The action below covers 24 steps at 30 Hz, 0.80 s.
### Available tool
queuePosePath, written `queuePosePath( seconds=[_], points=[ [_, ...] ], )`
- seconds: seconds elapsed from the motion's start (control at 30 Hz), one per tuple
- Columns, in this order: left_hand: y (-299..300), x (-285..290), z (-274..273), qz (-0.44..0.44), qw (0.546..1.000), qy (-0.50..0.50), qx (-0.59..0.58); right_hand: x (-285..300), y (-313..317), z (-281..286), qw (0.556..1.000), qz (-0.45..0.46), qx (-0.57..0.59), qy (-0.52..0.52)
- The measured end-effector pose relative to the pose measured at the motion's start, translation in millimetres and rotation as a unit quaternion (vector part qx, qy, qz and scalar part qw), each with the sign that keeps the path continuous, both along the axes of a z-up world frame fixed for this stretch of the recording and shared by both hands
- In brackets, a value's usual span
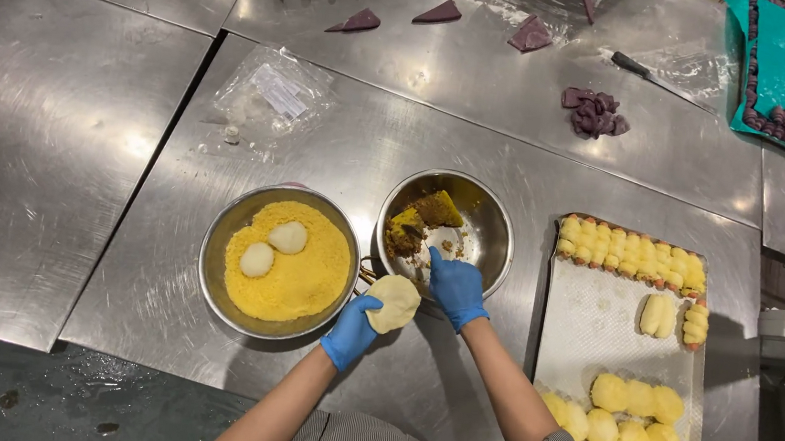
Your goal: Preparing filled buns by flattening dough, adding filling with a spoon, and sealing the edges.
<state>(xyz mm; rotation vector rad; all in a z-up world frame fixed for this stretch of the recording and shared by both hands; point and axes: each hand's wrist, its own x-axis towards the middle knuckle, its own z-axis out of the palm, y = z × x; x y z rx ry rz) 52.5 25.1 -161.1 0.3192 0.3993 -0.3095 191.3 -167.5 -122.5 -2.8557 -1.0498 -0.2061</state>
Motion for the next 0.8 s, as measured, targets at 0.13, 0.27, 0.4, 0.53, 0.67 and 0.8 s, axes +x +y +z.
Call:
queuePosePath(
  seconds=[0.13,0.27,0.4,0.53,0.67,0.8],
  points=[
    [-3,4,8,-0.004,1.000,0.023,0.004,-5,0,0,1.000,-0.008,-0.016,0.024],
    [-3,5,13,-0.008,1.000,0.011,0.012,-8,2,-5,0.998,-0.008,-0.028,0.054],
    [-7,-1,4,-0.011,1.000,0.000,-0.001,-12,-3,-33,0.998,-0.004,-0.038,0.053],
    [-13,1,0,-0.009,1.000,0.000,0.008,-15,3,-18,0.998,-0.003,-0.039,0.045],
    [-13,4,1,0.009,0.999,-0.006,0.039,-16,5,-12,0.999,0.022,-0.012,0.032],
    [-10,5,9,0.015,0.999,-0.030,0.032,-12,3,-27,0.995,0.061,-0.075,0.024]
  ],
)
